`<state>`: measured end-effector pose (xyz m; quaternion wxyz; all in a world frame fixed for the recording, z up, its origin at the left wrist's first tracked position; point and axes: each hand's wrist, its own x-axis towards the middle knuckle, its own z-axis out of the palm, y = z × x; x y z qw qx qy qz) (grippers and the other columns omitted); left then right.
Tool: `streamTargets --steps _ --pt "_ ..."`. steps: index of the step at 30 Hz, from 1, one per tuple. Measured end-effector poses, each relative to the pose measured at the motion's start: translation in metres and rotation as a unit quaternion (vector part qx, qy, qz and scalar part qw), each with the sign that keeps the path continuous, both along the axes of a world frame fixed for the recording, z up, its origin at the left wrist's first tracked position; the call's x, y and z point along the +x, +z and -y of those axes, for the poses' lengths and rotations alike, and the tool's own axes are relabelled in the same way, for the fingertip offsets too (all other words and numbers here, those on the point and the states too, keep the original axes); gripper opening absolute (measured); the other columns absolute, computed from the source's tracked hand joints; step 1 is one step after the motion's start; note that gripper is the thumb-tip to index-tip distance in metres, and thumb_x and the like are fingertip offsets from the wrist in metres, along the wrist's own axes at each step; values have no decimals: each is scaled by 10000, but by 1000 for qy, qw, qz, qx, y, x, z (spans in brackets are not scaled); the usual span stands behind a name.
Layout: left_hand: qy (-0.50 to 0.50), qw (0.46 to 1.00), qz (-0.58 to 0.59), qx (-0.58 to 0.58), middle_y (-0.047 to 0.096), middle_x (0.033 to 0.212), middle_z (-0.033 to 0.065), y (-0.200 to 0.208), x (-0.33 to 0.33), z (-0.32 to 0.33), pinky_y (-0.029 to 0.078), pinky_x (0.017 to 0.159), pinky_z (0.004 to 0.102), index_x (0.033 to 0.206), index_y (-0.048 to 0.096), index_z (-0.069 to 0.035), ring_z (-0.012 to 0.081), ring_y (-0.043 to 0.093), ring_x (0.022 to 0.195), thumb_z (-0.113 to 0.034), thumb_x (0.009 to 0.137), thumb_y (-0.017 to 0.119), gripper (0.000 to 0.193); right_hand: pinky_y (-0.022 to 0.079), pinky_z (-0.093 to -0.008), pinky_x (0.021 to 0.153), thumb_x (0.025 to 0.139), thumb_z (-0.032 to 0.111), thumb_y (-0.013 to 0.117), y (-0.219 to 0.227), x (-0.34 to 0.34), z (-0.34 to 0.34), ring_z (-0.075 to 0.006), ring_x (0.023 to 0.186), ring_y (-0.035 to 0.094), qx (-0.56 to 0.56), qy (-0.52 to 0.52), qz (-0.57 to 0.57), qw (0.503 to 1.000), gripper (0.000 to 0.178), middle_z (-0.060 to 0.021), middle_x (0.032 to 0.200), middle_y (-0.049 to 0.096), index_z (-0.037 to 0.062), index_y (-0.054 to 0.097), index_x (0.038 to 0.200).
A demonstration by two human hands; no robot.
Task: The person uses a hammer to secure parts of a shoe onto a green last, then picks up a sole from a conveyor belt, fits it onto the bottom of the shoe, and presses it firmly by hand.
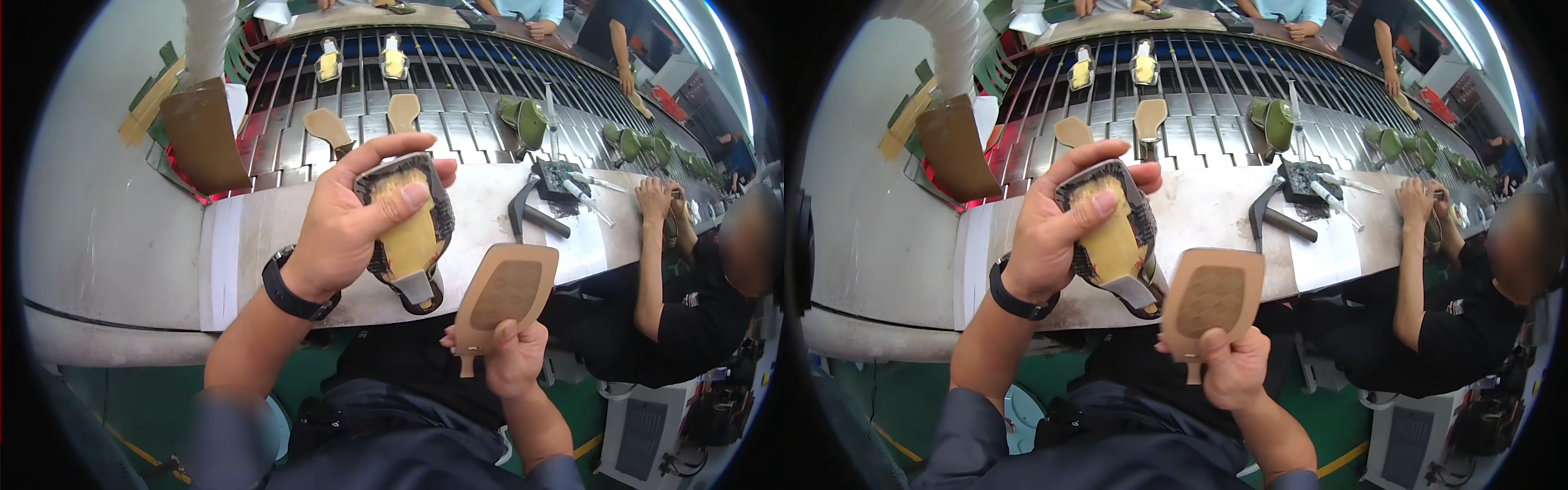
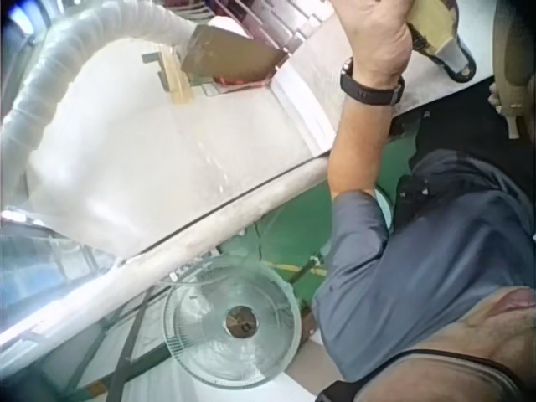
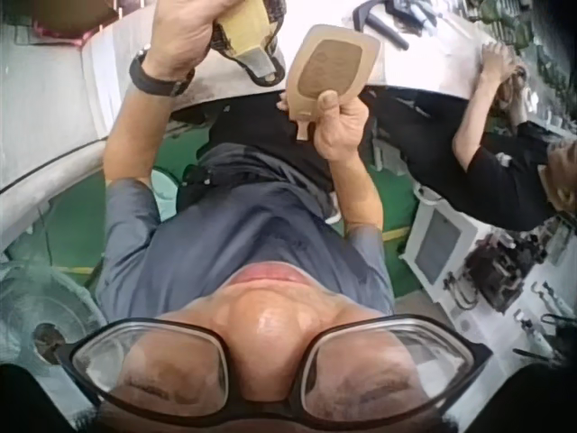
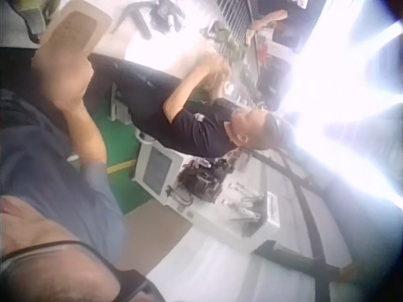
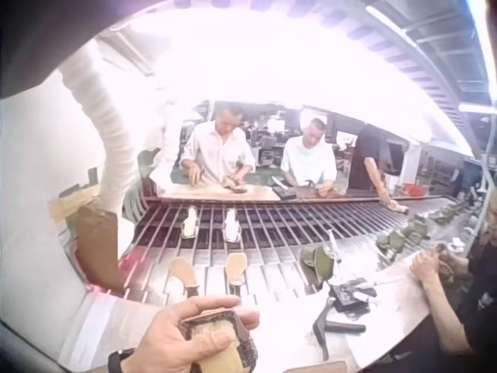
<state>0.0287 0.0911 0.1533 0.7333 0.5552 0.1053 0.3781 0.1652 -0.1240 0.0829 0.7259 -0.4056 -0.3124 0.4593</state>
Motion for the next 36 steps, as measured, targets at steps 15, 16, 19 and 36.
streamTargets --steps 15,16,19,36 --pt "-98 995 7 18 620 1441 287 -2 -13 12 508 1142 467 1467 505 49 348 608 1372 -582 768 913 1027 606 -305 668 1119 327 587 34 -16 -53 -194 788 757 -31 127 194 972 434 -153 904 782 -79 731 1068" --pt "-101 995 13 7 617 1442 290 -3 -14 13 511 1139 463 1466 506 50 349 609 1370 -509 757 944 1003 606 -305 668 1119 327 587 34 -17 -52 -194 788 757 -33 129 194 972 434 -153 904 782 -79 731 1068" --pt "-102 994 13 22 618 1436 292 -4 -16 13 512 1135 455 1464 507 58 345 609 1369 -458 774 935 962 600 -303 686 1119 317 589 34 -18 -51 -179 798 749 -37 116 212 970 419 -138 897 781 -71 737 1063" --pt "-96 991 -43 -80 615 1451 285 14 -20 17 504 1136 446 1490 502 35 328 612 1364 -396 856 810 826 604 -299 650 1108 330 605 42 -23 -54 -192 740 749 -31 99 215 971 430 -150 876 774 -79 724 1052"
